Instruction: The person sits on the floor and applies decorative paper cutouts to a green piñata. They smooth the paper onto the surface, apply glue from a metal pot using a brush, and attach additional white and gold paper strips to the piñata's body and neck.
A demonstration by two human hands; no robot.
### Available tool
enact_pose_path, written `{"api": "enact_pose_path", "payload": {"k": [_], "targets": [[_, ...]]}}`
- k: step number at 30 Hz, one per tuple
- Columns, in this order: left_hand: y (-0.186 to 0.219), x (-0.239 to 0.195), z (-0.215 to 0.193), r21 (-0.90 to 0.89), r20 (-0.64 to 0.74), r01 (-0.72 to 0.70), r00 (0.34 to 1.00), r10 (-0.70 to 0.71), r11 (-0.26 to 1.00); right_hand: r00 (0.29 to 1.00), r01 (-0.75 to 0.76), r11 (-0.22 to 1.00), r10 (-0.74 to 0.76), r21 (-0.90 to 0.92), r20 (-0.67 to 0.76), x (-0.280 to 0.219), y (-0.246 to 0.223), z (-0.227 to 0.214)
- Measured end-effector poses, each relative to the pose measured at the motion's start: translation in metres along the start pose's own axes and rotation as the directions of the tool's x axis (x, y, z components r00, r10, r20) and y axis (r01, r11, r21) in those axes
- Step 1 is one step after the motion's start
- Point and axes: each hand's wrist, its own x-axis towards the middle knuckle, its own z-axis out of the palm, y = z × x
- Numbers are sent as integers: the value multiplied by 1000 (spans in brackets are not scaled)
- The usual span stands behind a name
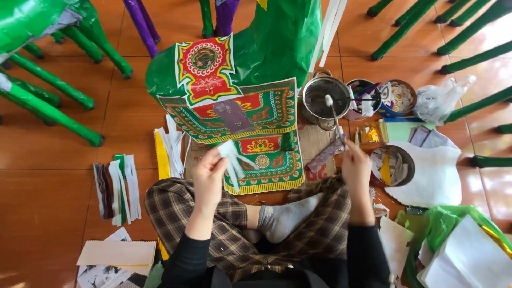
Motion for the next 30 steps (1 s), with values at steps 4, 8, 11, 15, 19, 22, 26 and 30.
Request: {"api": "enact_pose_path", "payload": {"k": [4,8,11,15,19,22,26,30], "targets": [[12,-5,-23,-3,-219,-7,976,6,1000,974,-27,737,173,-676,149,85,108,22],[-30,5,-82,-25,-418,-19,909,7,1000,982,185,591,-133,-785,131,77,29,26],[-45,6,-119,-213,-538,-131,843,-4,968,859,216,646,231,-732,457,44,-65,58],[-80,13,-152,-238,-631,-220,775,21,946,450,244,965,-29,-92,893,-2,-102,167],[-67,4,-166,-188,-635,-171,772,13,967,618,221,974,-100,-50,780,-25,11,343],[-32,-8,-166,-196,-636,-178,771,13,964,752,185,966,-258,182,607,-28,-23,387],[-36,-10,-178,-126,-629,-157,776,43,980,840,-97,953,-77,287,537,-23,-100,369],[-30,1,-179,-131,-595,-147,803,41,980,870,236,941,-316,243,379,-28,-79,382]]}}
